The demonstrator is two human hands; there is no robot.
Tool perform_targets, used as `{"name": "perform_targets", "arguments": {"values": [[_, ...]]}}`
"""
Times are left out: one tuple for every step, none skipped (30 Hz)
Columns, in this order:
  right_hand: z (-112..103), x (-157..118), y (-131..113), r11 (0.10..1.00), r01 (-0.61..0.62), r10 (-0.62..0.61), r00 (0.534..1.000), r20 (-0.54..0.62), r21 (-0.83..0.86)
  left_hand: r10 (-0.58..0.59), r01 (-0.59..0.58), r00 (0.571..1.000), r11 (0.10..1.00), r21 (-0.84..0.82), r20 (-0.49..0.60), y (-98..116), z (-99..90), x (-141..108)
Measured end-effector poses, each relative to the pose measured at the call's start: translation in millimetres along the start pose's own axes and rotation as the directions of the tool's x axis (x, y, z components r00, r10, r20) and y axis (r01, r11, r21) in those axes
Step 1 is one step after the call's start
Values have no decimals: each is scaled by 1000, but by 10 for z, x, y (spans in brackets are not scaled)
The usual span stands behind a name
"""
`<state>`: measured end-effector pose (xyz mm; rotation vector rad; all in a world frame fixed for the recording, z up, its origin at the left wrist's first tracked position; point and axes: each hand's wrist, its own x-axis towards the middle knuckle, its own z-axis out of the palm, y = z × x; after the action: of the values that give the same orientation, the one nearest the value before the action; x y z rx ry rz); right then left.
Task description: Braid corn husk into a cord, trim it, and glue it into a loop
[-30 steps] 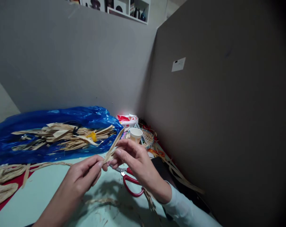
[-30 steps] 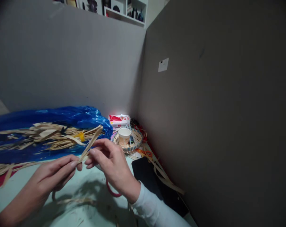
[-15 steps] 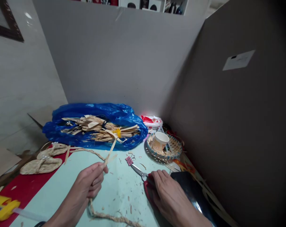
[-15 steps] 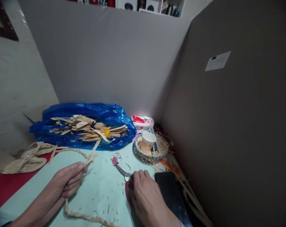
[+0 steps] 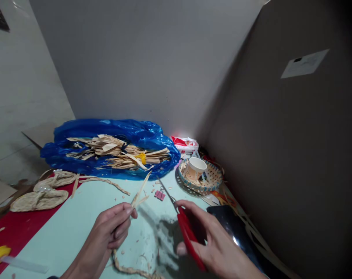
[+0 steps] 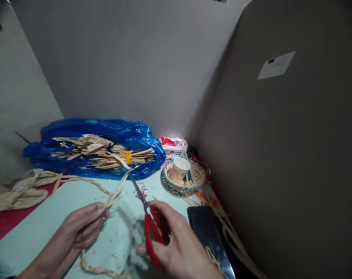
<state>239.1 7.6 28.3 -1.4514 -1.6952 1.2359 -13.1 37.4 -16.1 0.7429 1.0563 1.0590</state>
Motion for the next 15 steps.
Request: {"name": "perform_targets", "arguments": {"values": [[18,-38,-31,1000,-4,4,1000,16,-22,8,-8,1000,1000,-10,-2,-3,11,-9],[33,-72,-61,998,-6,8,1000,27,-55,14,-14,1000,1000,-20,-5,-8,20,-18],[46,-99,-90,996,-7,10,999,40,-87,20,-20,1000,999,-29,-7,-16,28,-29],[56,-118,-117,993,-5,12,998,60,-117,24,-24,1000,999,-40,-9,-27,36,-43],[65,-130,-142,990,-7,18,996,82,-142,27,-27,1000,998,-50,-12,-41,44,-59],[74,-134,-163,987,-14,30,994,100,-160,29,-30,999,998,-60,-15,-55,53,-77],[83,-134,-179,984,-23,43,993,113,-175,31,-32,999,997,-69,-19,-70,64,-96],[91,-131,-187,981,-31,55,991,124,-189,32,-34,999,996,-77,-23,-82,75,-117],[99,-128,-188,979,-36,63,990,128,-202,35,-37,999,996,-84,-27,-90,88,-135],[105,-126,-183,977,-38,65,990,125,-211,37,-40,999,995,-89,-35,-94,101,-151],[110,-125,-173,976,-35,61,991,117,-217,43,-46,998,994,-95,-42,-94,115,-162],[112,-126,-162,975,-29,53,993,105,-219,50,-55,997,993,-101,-54,-89,130,-167],[115,-128,-152,975,-20,42,995,92,-221,59,-66,996,992,-106,-66,-83,145,-168],[118,-131,-147,974,-14,34,996,85,-226,68,-76,995,991,-113,-80,-77,162,-163],[124,-135,-148,973,-13,33,996,87,-231,76,-86,993,989,-120,-92,-74,182,-157]]}}
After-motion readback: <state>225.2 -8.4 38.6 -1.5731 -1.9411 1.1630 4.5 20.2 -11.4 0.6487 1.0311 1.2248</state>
